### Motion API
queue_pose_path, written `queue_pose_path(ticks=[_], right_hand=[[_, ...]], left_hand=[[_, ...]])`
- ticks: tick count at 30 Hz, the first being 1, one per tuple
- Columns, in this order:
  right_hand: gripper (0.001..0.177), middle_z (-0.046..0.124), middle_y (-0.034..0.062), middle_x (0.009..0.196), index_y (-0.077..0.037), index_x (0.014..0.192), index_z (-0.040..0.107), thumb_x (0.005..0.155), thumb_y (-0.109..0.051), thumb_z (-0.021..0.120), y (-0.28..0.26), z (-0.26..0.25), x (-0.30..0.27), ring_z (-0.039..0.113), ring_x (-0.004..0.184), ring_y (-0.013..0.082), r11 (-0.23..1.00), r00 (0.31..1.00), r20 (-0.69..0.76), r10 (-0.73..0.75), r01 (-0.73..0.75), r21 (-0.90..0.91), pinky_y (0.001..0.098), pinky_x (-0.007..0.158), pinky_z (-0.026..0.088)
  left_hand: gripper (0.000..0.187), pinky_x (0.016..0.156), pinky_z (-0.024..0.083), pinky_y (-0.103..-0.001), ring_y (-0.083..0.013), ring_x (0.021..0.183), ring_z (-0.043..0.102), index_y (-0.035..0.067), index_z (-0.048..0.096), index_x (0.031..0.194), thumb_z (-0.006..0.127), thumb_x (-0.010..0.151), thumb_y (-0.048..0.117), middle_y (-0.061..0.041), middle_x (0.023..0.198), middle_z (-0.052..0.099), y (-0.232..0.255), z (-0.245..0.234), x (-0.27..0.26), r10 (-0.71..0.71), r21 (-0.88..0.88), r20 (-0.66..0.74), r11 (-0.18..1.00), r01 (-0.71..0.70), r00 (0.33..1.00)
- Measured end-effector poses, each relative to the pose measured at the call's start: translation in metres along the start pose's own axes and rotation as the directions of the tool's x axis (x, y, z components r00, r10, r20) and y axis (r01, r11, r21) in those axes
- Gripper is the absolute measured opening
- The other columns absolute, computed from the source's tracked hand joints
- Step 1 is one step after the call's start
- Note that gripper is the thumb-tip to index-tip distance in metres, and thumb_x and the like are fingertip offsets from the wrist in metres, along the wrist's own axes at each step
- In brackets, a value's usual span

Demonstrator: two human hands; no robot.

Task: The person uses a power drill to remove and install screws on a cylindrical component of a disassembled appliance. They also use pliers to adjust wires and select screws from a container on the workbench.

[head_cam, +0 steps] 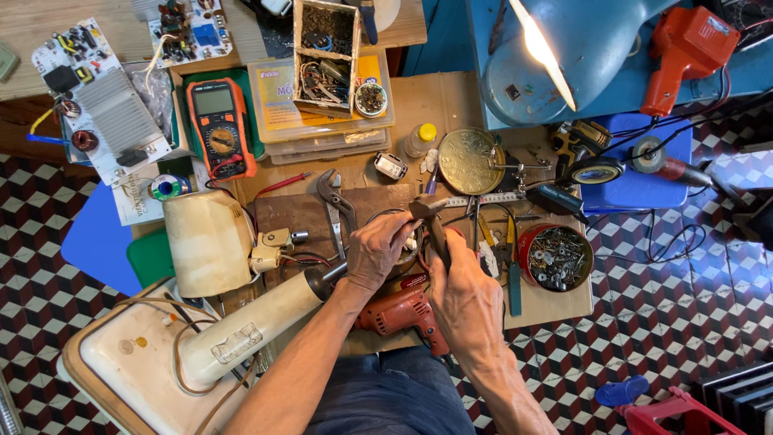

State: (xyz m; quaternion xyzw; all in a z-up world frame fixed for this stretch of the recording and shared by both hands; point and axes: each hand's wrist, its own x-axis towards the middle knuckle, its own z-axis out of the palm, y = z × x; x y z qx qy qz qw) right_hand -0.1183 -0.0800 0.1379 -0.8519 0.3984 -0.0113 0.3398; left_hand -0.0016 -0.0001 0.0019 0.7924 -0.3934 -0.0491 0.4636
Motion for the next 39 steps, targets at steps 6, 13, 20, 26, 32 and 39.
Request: queue_pose_path(ticks=[6, 13, 20, 26, 32, 39], right_hand=[[0.023, 0.071, 0.0209, 0.089, -0.010, 0.118, 0.059, 0.096, -0.016, 0.061, -0.003, -0.001, 0.000, 0.071, 0.073, 0.0399, 0.991, 0.996, -0.025, -0.083, 0.080, -0.105, 0.0500, 0.060, 0.055], [0.022, 0.071, 0.0206, 0.091, -0.010, 0.118, 0.060, 0.097, -0.016, 0.059, -0.003, 0.001, -0.003, 0.071, 0.074, 0.0393, 0.999, 0.999, -0.032, -0.031, 0.031, -0.008, 0.0489, 0.062, 0.055], [0.022, 0.071, 0.0216, 0.088, -0.010, 0.118, 0.059, 0.096, -0.016, 0.061, -0.004, -0.003, 0.000, 0.070, 0.075, 0.0422, 0.998, 0.998, -0.034, -0.048, 0.047, -0.041, 0.0518, 0.063, 0.054], [0.027, 0.071, 0.0208, 0.086, -0.011, 0.122, 0.058, 0.096, -0.017, 0.060, -0.007, -0.001, -0.005, 0.070, 0.073, 0.0393, 0.997, 0.997, -0.006, 0.073, -0.073, 0.027, 0.0499, 0.061, 0.055], [0.019, 0.071, 0.0209, 0.089, -0.009, 0.115, 0.060, 0.098, -0.015, 0.059, -0.002, -0.003, -0.004, 0.071, 0.075, 0.0389, 0.998, 0.996, -0.081, -0.043, 0.046, 0.033, 0.0486, 0.064, 0.055], [0.030, 0.072, 0.0193, 0.086, -0.012, 0.125, 0.063, 0.097, -0.022, 0.058, 0.022, -0.001, -0.009, 0.072, 0.074, 0.0360, 0.992, 0.994, -0.052, 0.100, -0.095, 0.082, 0.0469, 0.065, 0.055]], left_hand=[[0.019, 0.073, 0.062, -0.035, -0.0262, 0.088, 0.076, 0.008, 0.070, 0.108, 0.076, 0.091, 0.014, -0.010, 0.099, 0.077, -0.002, 0.000, 0.001, 0.072, 0.006, -0.067, 0.997, -0.071, 0.995], [0.017, 0.073, 0.062, -0.035, -0.0254, 0.088, 0.076, 0.009, 0.071, 0.109, 0.074, 0.094, 0.018, -0.008, 0.097, 0.077, 0.000, -0.001, 0.000, 0.029, -0.020, -0.041, 0.999, -0.030, 0.999], [0.017, 0.072, 0.062, -0.034, -0.0259, 0.087, 0.076, 0.009, 0.072, 0.110, 0.074, 0.094, 0.016, -0.008, 0.097, 0.077, -0.001, -0.001, 0.002, 0.023, -0.012, -0.024, 1.000, -0.023, 0.999], [0.018, 0.074, 0.062, -0.034, -0.0251, 0.088, 0.076, 0.008, 0.070, 0.111, 0.073, 0.094, 0.014, -0.008, 0.098, 0.076, -0.003, 0.002, -0.003, 0.050, -0.015, -0.027, 0.999, -0.050, 0.998], [0.015, 0.072, 0.061, -0.035, -0.0252, 0.087, 0.076, 0.009, 0.071, 0.108, 0.075, 0.094, 0.014, -0.008, 0.097, 0.077, -0.002, 0.004, -0.004, 0.025, -0.028, -0.011, 0.999, -0.025, 1.000], [0.017, 0.058, 0.057, -0.037, -0.0256, 0.073, 0.076, 0.009, 0.071, 0.104, 0.074, 0.094, 0.023, -0.009, 0.088, 0.077, -0.007, 0.008, -0.004, -0.172, -0.028, 0.029, 0.985, 0.173, 0.985]])
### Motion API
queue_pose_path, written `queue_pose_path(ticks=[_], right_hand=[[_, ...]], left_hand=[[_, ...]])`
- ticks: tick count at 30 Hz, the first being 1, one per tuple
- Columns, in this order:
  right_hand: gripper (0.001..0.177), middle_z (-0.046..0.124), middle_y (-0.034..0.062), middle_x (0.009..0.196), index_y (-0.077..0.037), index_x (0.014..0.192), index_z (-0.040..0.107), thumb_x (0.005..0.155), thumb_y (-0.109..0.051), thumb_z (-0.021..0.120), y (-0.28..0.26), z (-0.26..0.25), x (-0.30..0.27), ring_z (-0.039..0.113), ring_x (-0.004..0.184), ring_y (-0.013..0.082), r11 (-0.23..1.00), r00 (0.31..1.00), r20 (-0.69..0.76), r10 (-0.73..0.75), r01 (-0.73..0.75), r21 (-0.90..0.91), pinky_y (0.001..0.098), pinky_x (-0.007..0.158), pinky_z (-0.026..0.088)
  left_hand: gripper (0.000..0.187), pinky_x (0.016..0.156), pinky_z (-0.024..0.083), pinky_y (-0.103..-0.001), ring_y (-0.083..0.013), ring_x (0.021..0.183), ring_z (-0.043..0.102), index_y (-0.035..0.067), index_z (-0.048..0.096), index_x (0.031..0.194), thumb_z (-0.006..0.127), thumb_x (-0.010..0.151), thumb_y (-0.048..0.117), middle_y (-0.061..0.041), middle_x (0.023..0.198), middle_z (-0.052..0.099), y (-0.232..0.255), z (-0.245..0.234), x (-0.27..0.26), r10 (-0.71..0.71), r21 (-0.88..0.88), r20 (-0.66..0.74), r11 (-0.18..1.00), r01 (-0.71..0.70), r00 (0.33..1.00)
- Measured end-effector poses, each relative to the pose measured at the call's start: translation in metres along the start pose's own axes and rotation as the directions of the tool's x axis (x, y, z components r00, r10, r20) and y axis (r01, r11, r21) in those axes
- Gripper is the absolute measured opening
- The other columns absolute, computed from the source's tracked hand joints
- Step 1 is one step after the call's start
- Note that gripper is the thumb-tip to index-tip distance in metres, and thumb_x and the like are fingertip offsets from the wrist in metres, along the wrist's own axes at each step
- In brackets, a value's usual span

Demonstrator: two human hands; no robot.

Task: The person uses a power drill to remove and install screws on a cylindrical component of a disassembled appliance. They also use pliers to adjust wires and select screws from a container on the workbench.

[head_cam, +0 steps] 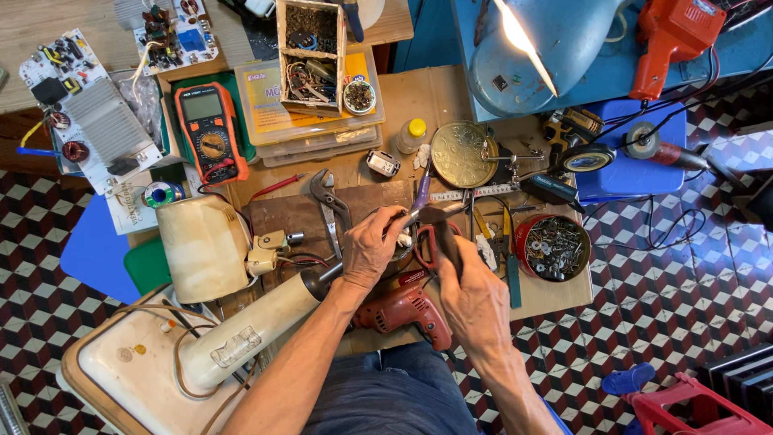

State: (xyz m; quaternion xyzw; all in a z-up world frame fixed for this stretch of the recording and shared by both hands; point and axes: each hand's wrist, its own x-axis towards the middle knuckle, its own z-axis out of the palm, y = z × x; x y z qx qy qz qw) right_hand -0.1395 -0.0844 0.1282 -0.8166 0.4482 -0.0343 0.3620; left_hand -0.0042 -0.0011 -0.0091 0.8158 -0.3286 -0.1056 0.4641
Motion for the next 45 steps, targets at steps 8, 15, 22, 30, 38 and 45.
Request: queue_pose_path(ticks=[8, 15, 22, 30, 38, 45], right_hand=[[0.041, 0.070, 0.0221, 0.108, -0.004, 0.129, 0.061, 0.094, -0.025, 0.063, 0.142, 0.025, 0.021, 0.067, 0.094, 0.0430, 0.946, 0.980, -0.169, 0.108, -0.154, -0.286, 0.0547, 0.082, 0.051], [0.048, 0.061, 0.0263, 0.119, -0.001, 0.135, 0.052, 0.093, -0.022, 0.065, 0.219, 0.075, 0.051, 0.062, 0.105, 0.0461, 0.942, 0.965, -0.159, 0.209, -0.243, -0.233, 0.0571, 0.087, 0.049], [0.052, 0.062, 0.0228, 0.121, 0.000, 0.134, 0.057, 0.094, -0.032, 0.063, 0.213, 0.091, 0.008, 0.063, 0.111, 0.0370, 0.963, 0.970, -0.048, 0.240, -0.244, -0.116, 0.0477, 0.096, 0.050], [0.085, 0.071, 0.0177, 0.115, -0.001, 0.130, 0.063, 0.068, -0.056, 0.084, 0.240, 0.130, -0.012, 0.070, 0.107, 0.0280, 0.963, 0.787, 0.572, 0.233, -0.268, -0.024, 0.0401, 0.097, 0.053], [0.078, 0.077, 0.0131, 0.102, -0.005, 0.124, 0.069, 0.066, -0.054, 0.086, 0.230, 0.127, -0.003, 0.074, 0.096, 0.0218, 0.900, 0.624, 0.695, 0.357, -0.428, -0.079, 0.0368, 0.090, 0.057], [0.059, 0.069, 0.0119, 0.078, -0.003, 0.119, 0.068, 0.077, -0.042, 0.082, 0.199, 0.128, -0.024, 0.067, 0.064, 0.0216, 0.720, 0.571, 0.750, 0.333, -0.668, 0.189, 0.0364, 0.062, 0.055]], left_hand=[[0.018, 0.061, 0.056, -0.038, -0.0288, 0.076, 0.076, 0.010, 0.062, 0.121, 0.057, 0.104, 0.015, -0.014, 0.089, 0.074, -0.003, -0.010, 0.000, -0.029, -0.120, 0.094, 0.992, 0.040, 0.995], [0.020, 0.069, 0.062, -0.035, -0.0280, 0.079, 0.075, 0.001, 0.057, 0.120, 0.056, 0.107, 0.015, -0.018, 0.110, 0.072, 0.013, -0.028, 0.001, 0.116, -0.184, 0.189, 0.980, -0.081, 0.975], [0.023, 0.067, 0.061, -0.039, -0.0321, 0.079, 0.073, 0.001, 0.061, 0.115, 0.059, 0.102, 0.020, -0.018, 0.102, 0.072, 0.018, -0.050, 0.002, 0.299, -0.006, 0.234, 0.952, -0.306, 0.925], [0.019, 0.061, 0.054, -0.047, -0.0380, 0.071, 0.071, 0.006, 0.063, 0.107, 0.067, 0.099, 0.023, -0.020, 0.079, 0.073, -0.088, -0.070, 0.020, -0.216, 0.358, 0.186, 0.923, 0.139, 0.958], [0.038, 0.070, 0.055, -0.053, -0.0432, 0.079, 0.070, 0.005, 0.067, 0.122, 0.067, 0.096, 0.033, -0.026, 0.089, 0.073, -0.109, -0.068, 0.010, -0.384, 0.418, 0.277, 0.874, 0.250, 0.881], [0.057, 0.066, 0.052, -0.046, -0.0313, 0.073, 0.071, 0.017, 0.065, 0.122, 0.058, 0.091, 0.064, -0.016, 0.076, 0.072, -0.042, -0.085, 0.003, -0.539, 0.444, 0.677, 0.842, 0.305, 0.501]])
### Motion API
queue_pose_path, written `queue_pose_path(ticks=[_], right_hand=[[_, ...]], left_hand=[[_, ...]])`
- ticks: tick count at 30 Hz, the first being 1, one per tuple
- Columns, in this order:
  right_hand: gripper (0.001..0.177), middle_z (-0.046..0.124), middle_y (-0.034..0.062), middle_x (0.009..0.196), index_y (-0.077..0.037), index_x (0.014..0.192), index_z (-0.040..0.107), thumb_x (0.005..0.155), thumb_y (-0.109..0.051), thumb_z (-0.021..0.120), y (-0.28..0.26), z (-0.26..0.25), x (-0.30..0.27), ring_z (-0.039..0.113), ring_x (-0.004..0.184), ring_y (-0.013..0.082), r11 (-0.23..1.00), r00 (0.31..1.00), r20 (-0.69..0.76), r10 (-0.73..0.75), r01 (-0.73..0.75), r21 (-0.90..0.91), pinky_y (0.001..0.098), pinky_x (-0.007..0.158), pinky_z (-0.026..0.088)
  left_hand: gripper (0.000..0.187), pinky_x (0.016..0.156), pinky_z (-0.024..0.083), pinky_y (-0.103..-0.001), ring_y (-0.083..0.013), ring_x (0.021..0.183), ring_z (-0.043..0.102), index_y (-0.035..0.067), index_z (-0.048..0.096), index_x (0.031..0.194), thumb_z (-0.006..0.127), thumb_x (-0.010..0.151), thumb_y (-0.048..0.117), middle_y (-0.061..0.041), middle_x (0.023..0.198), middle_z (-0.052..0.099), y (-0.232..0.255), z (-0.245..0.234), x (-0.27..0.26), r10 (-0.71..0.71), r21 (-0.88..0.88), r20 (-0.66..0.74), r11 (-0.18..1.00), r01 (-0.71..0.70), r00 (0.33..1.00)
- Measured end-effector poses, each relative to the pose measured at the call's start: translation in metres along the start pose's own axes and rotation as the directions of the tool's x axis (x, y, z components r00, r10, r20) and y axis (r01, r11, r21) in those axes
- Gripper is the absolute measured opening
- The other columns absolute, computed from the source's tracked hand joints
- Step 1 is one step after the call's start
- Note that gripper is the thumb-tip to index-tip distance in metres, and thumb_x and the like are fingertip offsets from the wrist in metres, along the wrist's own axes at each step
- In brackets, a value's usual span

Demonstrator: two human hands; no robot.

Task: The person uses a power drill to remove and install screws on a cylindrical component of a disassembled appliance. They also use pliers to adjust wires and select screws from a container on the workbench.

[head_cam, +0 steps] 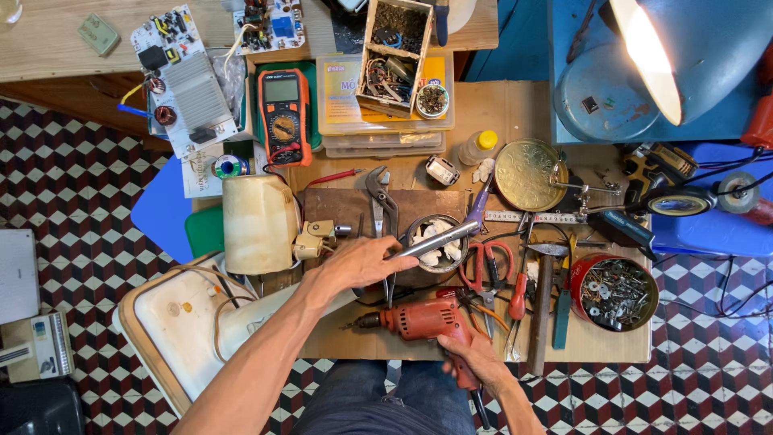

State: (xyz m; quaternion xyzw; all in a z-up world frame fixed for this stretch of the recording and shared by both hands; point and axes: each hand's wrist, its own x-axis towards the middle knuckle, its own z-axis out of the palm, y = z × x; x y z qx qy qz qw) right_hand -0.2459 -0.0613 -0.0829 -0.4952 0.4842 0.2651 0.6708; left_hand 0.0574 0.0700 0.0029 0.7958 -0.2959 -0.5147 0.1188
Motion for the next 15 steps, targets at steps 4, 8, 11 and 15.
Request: queue_pose_path(ticks=[4, 8, 11, 15], right_hand=[[0.058, 0.066, 0.0158, 0.069, 0.016, 0.109, 0.064, 0.093, -0.037, 0.081, -0.014, 0.014, -0.018, 0.067, 0.051, 0.0208, 0.999, 0.999, -0.022, -0.030, 0.031, 0.034, 0.0334, 0.048, 0.055], [0.045, 0.064, 0.0051, 0.066, -0.006, 0.119, 0.073, 0.083, -0.033, 0.078, -0.024, 0.019, -0.080, 0.062, 0.048, 0.0174, 0.999, 0.977, -0.210, -0.039, 0.033, -0.033, 0.0310, 0.046, 0.051], [0.048, 0.065, 0.0089, 0.063, -0.010, 0.126, 0.072, 0.083, -0.030, 0.081, -0.043, 0.008, -0.141, 0.061, 0.048, 0.0184, 1.000, 0.914, -0.406, -0.002, 0.000, -0.005, 0.0327, 0.045, 0.048], [0.050, 0.067, 0.0172, 0.061, -0.011, 0.135, 0.067, 0.088, -0.026, 0.076, -0.094, -0.015, -0.220, 0.062, 0.045, 0.0224, 0.994, 0.776, -0.622, -0.107, 0.077, -0.076, 0.0366, 0.042, 0.050]], left_hand=[[0.051, 0.060, 0.050, -0.046, -0.0311, 0.062, 0.068, 0.011, 0.068, 0.095, 0.057, 0.094, 0.061, -0.010, 0.065, 0.067, 0.003, 0.006, -0.005, 0.209, -0.011, -0.091, 0.977, -0.211, 0.974], [0.048, 0.057, 0.049, -0.049, -0.0344, 0.057, 0.065, 0.011, 0.064, 0.086, 0.060, 0.094, 0.059, -0.008, 0.057, 0.062, -0.004, 0.016, -0.002, 0.259, 0.063, -0.211, 0.966, -0.251, 0.943], [0.047, 0.061, 0.049, -0.050, -0.0360, 0.064, 0.065, 0.011, 0.065, 0.087, 0.062, 0.095, 0.057, -0.011, 0.063, 0.064, -0.011, 0.022, 0.000, 0.258, 0.096, -0.236, 0.966, -0.241, 0.937], [0.033, 0.069, 0.054, -0.049, -0.0357, 0.082, 0.067, 0.009, 0.069, 0.090, 0.066, 0.094, 0.042, -0.015, 0.087, 0.070, -0.010, 0.032, 0.003, 0.464, 0.141, -0.623, 0.859, -0.492, 0.630]])
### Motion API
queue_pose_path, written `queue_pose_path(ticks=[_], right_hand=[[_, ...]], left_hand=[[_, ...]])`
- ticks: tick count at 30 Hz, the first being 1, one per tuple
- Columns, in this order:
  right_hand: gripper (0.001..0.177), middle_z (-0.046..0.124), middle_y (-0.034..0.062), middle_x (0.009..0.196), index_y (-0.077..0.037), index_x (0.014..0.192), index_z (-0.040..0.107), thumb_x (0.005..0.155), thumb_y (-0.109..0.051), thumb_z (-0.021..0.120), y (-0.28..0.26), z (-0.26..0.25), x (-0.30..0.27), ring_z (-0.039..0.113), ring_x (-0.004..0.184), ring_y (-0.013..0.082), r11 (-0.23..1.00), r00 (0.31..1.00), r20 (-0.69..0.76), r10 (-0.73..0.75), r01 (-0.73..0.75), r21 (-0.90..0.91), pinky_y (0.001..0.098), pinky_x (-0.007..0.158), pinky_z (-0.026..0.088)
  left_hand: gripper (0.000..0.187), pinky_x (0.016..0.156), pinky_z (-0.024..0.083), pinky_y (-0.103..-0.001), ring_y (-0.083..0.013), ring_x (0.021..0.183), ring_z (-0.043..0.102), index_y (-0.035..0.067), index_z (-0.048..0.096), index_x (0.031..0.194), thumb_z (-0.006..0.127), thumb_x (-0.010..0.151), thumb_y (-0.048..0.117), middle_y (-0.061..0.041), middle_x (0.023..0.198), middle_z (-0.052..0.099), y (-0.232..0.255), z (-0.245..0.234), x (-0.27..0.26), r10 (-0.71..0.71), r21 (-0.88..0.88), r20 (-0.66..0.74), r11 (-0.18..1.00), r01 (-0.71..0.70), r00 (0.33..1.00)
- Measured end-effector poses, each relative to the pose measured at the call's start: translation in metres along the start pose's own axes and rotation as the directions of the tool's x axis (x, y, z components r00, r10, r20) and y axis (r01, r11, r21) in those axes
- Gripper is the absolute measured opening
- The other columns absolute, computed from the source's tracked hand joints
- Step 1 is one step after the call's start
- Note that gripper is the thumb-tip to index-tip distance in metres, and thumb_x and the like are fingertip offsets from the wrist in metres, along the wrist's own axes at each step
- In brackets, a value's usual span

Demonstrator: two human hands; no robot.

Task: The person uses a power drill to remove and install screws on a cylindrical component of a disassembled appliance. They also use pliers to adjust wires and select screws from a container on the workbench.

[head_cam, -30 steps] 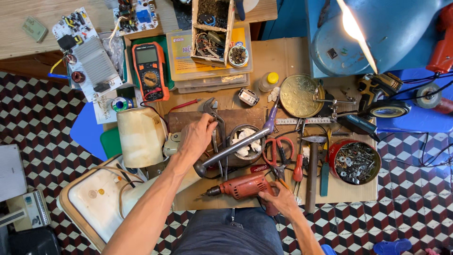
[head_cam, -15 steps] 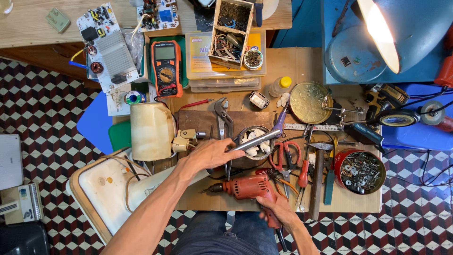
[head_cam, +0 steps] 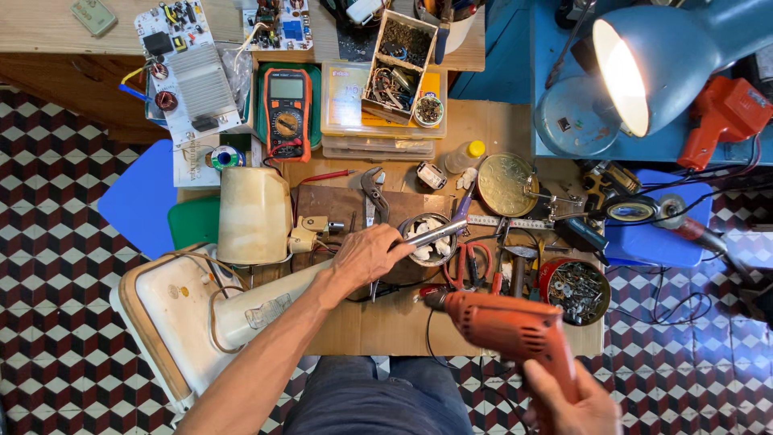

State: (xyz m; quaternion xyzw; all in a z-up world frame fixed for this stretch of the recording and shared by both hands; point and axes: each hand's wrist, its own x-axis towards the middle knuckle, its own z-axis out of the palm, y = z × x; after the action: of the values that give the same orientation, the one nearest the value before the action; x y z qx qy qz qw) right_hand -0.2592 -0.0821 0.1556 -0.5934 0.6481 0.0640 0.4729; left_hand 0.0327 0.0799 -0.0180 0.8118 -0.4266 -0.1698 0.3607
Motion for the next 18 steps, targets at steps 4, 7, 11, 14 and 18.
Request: queue_pose_path(ticks=[4, 7, 11, 14, 18], right_hand=[[0.044, 0.068, 0.0123, 0.067, -0.009, 0.127, 0.071, 0.089, -0.029, 0.075, -0.074, -0.030, -0.014, 0.062, 0.052, 0.0164, 0.973, 0.972, -0.126, -0.200, 0.181, -0.145, 0.0315, 0.047, 0.050], [0.038, 0.071, 0.0092, 0.069, -0.005, 0.117, 0.072, 0.090, -0.031, 0.075, -0.122, -0.031, -0.014, 0.063, 0.055, 0.0135, 0.917, 0.937, -0.090, -0.339, 0.307, -0.257, 0.0285, 0.049, 0.050], [0.035, 0.064, 0.0112, 0.062, -0.003, 0.105, 0.072, 0.093, -0.036, 0.075, -0.153, -0.024, -0.014, 0.059, 0.050, 0.0172, 0.920, 0.951, -0.042, -0.305, 0.283, -0.270, 0.0335, 0.043, 0.046], [0.034, 0.064, 0.0110, 0.059, -0.003, 0.106, 0.075, 0.094, -0.035, 0.075, -0.163, -0.019, -0.015, 0.059, 0.046, 0.0173, 0.902, 0.949, -0.012, -0.315, 0.296, -0.313, 0.0332, 0.040, 0.047], [0.034, 0.061, 0.0105, 0.057, -0.006, 0.104, 0.074, 0.091, -0.038, 0.075, -0.165, -0.013, -0.017, 0.056, 0.045, 0.0169, 0.900, 0.955, -0.030, -0.294, 0.266, -0.345, 0.0335, 0.040, 0.043]], left_hand=[[0.018, 0.079, 0.057, -0.043, -0.0327, 0.093, 0.068, 0.009, 0.064, 0.114, 0.054, 0.099, 0.013, -0.015, 0.106, 0.070, 0.012, 0.008, 0.021, 0.074, -0.129, -0.148, 0.987, -0.093, 0.986], [0.037, 0.075, 0.057, -0.044, -0.0330, 0.088, 0.069, 0.009, 0.059, 0.128, 0.048, 0.094, 0.000, -0.019, 0.105, 0.067, 0.030, 0.022, 0.045, -0.059, -0.351, -0.051, 0.936, 0.038, 0.997], [0.042, 0.075, 0.057, -0.045, -0.0338, 0.086, 0.070, 0.011, 0.059, 0.132, 0.048, 0.093, -0.001, -0.020, 0.103, 0.068, 0.036, 0.030, 0.055, -0.164, -0.405, 0.142, 0.890, 0.209, 0.976], [0.035, 0.079, 0.056, -0.046, -0.0335, 0.089, 0.069, 0.009, 0.061, 0.123, 0.060, 0.088, 0.004, -0.019, 0.098, 0.070, 0.039, 0.036, 0.046, -0.108, -0.406, 0.064, 0.905, 0.125, 0.992], [0.032, 0.082, 0.055, -0.045, -0.0318, 0.090, 0.067, 0.009, 0.063, 0.119, 0.069, 0.087, 0.009, -0.016, 0.094, 0.070, 0.043, 0.050, 0.036, -0.100, -0.368, -0.074, 0.927, 0.066, 0.992]])
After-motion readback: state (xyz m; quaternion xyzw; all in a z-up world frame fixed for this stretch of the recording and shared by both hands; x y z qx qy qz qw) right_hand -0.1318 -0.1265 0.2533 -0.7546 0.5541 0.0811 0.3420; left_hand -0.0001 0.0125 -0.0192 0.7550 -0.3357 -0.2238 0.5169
